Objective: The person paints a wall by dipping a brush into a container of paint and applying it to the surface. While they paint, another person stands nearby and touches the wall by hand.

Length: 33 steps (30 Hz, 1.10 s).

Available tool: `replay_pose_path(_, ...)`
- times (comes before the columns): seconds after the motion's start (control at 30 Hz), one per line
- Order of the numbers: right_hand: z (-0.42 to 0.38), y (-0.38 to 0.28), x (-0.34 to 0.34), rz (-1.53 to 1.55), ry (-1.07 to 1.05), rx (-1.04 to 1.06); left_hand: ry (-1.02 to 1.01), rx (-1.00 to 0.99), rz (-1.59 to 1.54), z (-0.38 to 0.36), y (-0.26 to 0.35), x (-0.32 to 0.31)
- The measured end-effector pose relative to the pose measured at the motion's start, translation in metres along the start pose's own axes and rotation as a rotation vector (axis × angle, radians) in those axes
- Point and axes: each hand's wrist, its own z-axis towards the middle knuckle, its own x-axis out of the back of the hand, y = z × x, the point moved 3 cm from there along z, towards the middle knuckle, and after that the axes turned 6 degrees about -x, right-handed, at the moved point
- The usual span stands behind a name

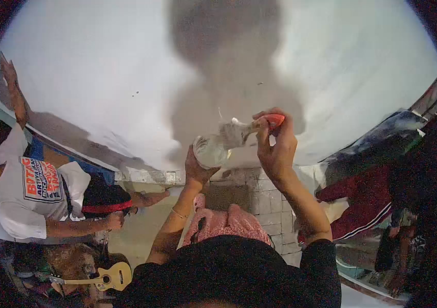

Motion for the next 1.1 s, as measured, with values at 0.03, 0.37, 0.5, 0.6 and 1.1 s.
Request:
replay_pose_path(0.03,0.001,0.001,0.003,0.014,0.011,0.013,-0.015,0.037,0.029,0.0,0.0,-0.001)
replay_pose_path(0.37,-0.008,-0.015,0.004,0.055,-0.086,0.245,-0.001,0.002,0.101,0.02,0.001,-0.004)
replay_pose_path(0.5,-0.044,-0.021,-0.02,-0.033,-0.595,0.429,0.005,0.02,-0.219,0.029,-0.012,0.014)
replay_pose_path(0.6,-0.052,-0.038,-0.032,-0.094,-0.668,0.461,-0.097,-0.073,0.132,0.035,-0.006,0.044)
replay_pose_path(1.1,0.022,-0.067,-0.061,0.116,-0.511,0.255,0.02,0.103,0.092,0.038,-0.022,0.125)
